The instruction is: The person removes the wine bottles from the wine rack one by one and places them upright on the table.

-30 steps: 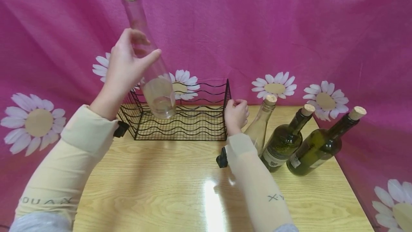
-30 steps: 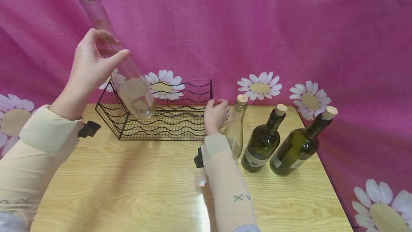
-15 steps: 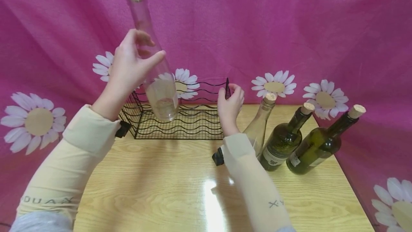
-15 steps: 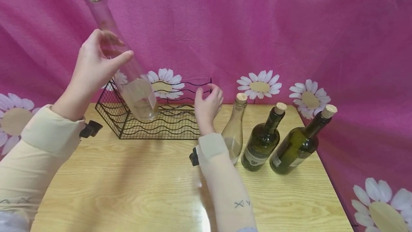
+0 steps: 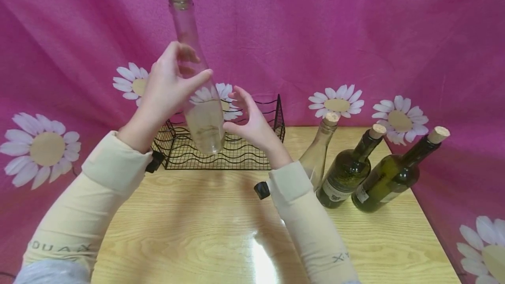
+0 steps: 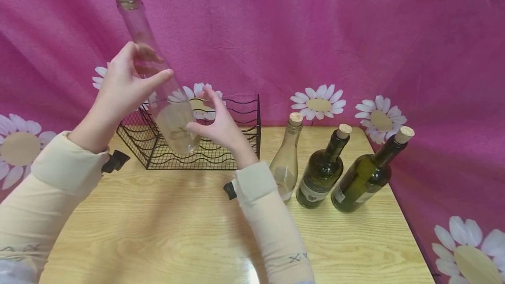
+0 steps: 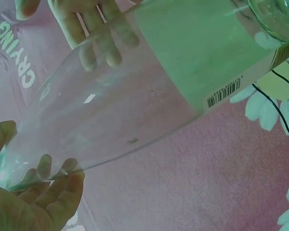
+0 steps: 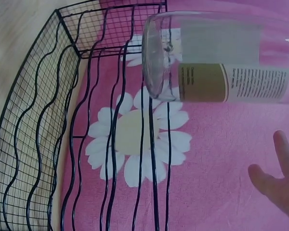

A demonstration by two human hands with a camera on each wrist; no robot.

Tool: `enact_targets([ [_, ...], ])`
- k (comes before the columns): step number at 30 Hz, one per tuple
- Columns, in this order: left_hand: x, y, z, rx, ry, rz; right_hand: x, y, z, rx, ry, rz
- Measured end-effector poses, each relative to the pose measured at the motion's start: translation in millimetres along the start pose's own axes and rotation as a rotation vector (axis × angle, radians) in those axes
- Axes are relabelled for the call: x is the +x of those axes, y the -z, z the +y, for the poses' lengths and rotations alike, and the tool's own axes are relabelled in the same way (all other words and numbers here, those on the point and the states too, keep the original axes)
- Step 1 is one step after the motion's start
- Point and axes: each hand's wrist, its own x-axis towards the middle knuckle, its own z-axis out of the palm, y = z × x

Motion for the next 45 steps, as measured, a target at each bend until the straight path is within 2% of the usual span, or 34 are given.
enact_targets([
  [8, -6.3, -10.8, 0.7, -0.025, -0.034, -0.035, -4.3, -3, -4, -0.065, 0.005, -0.043],
  [16, -10.7, -21.5, -1.9, -0.042, -0.027, -0.092, -6.3, -4, -2, -0.048, 0.014, -0.068],
  [23, -14.3, -31.4, -4.9, -0.047, -0.036, -0.128, -11.1, -5, 4, -0.081, -0.045, -0.044],
  [27, -16.1, -38.9, -4.2, -0.057, -0.056, -0.144, -13.4, -6, 5, -0.013, -0.032, -0.037],
  [31, -18.5, -45.6, -3.4, -0.060, -0.072, -0.156, -17.9, -7, -6, 0.035, -0.024, -0.038],
  [35, -21.0, -50.1, -2.8, -0.061, -0.083, -0.175, -23.7, -6, -19, 0.000, -0.054, -0.031],
  [39, -23.6, -53.2, -3.0, -0.068, -0.083, -0.194, -28.4, -6, -22, -0.060, -0.088, -0.031],
  [45, -27.9, -58.8, -8.1, -0.072, -0.106, -0.203, -29.9, -3, 4, -0.088, -0.096, -0.054],
])
